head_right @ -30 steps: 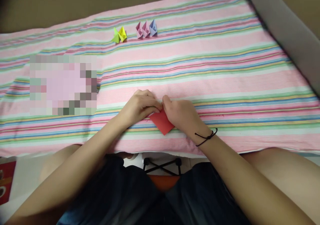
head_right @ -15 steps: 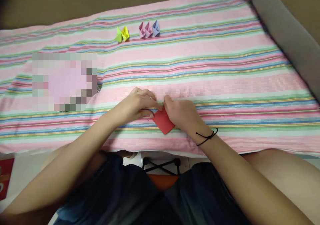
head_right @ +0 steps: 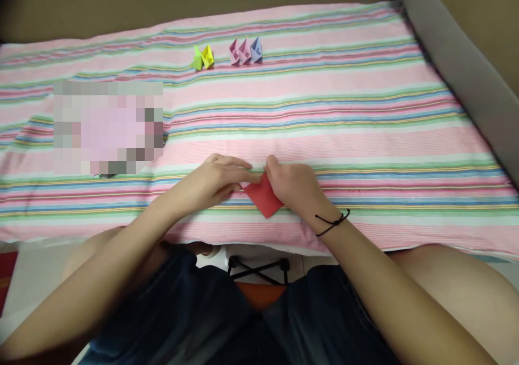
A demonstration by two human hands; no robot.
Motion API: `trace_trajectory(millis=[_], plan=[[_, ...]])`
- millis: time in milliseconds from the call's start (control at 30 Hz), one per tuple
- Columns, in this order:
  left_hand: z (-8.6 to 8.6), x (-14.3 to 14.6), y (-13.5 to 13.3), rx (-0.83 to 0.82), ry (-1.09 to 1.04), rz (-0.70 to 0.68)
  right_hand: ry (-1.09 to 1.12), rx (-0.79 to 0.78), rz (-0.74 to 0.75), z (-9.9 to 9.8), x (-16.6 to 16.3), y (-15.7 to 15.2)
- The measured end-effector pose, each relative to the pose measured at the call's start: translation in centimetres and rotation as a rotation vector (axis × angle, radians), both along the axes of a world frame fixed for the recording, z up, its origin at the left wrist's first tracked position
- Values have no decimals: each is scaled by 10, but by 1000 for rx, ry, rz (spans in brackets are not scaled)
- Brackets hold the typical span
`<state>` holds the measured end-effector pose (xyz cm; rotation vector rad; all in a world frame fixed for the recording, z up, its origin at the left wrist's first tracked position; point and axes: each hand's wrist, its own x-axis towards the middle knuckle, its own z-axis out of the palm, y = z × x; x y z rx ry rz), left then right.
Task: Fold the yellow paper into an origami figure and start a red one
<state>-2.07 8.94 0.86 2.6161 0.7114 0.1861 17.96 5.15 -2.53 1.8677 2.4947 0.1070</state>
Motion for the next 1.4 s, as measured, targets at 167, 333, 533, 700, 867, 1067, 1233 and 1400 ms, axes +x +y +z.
trace_trajectory(millis=[167, 333, 533, 700, 867, 1067, 1233, 1400], plan=[[-4, 0, -7, 22, -45, 63, 6, 0, 9, -2, 1, 0], [-10, 7, 4, -46, -148, 119, 10, 13, 14, -1, 0, 0], [-15, 7, 5, -202, -219, 169, 17, 26, 17, -2, 0, -1], [-10, 12, 1, -79, -189, 174, 27, 25, 20, -5, 0, 1], [-6, 14, 5, -102, -122, 62, 31, 11, 21, -4, 0, 2], [-6, 16, 12, -186, -60, 10, 28, -2, 17, -1, -2, 1], [-5, 18, 13, -196, -22, 6, 24, -14, 15, 1, -2, 0], [-3, 18, 10, -188, 3, 21, 21, -24, 10, 2, -3, 0]])
